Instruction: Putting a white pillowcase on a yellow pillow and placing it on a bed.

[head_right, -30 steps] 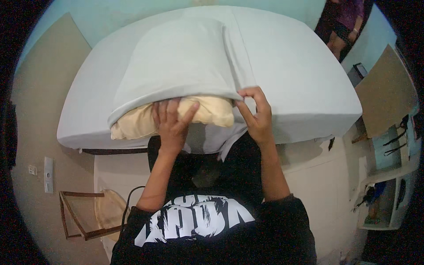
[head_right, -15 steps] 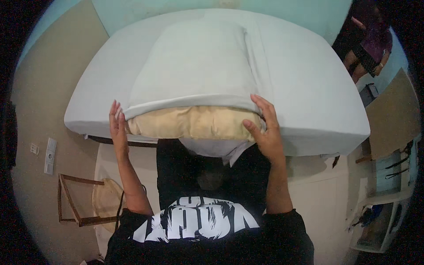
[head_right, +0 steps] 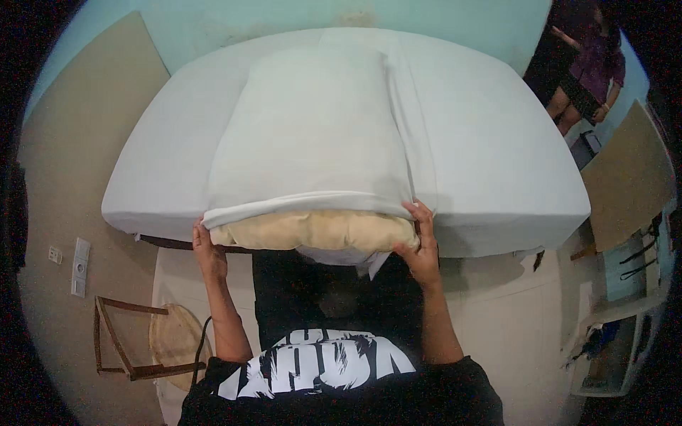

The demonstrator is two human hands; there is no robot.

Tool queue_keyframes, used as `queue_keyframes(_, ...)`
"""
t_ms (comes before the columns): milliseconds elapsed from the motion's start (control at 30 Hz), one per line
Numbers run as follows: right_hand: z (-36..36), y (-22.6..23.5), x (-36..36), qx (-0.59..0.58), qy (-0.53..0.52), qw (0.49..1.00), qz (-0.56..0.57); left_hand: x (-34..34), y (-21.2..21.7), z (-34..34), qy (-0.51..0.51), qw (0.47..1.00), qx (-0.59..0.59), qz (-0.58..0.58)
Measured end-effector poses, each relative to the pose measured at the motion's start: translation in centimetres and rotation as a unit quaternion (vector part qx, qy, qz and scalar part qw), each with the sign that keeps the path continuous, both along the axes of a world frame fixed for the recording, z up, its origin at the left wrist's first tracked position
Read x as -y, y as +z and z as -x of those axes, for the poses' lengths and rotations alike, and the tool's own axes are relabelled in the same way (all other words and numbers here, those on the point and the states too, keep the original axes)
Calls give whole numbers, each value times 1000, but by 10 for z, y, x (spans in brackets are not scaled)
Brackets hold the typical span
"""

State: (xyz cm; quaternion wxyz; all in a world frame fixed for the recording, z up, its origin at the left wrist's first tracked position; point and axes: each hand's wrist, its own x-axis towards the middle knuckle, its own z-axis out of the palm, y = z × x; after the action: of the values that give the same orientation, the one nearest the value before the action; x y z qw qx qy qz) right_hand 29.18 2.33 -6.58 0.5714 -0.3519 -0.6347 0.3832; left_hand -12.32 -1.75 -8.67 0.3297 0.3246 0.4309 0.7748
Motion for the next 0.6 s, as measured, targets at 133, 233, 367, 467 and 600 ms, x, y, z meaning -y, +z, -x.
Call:
queue_keyframes(133, 2, 27, 1, 166, 10, 984, -67, 5, 16, -6, -139, 977, 126, -106)
queue_keyframes(233, 13, 28, -18, 191, -55, 976, -94, 7, 21, -10, -162, 975, 133, -74)
queue_keyframes(367, 13, 70, -74, 179, -29, 956, -230, -14, 54, -10, -174, 949, 198, -171)
queue_keyframes(467, 29, 144, -123, 80, 1, 976, -205, -51, 89, -3, -246, 882, 250, -315)
queue_keyframes(600, 45, 235, -193, 8, 69, 961, -266, -110, 151, -15, -113, 941, 55, -315)
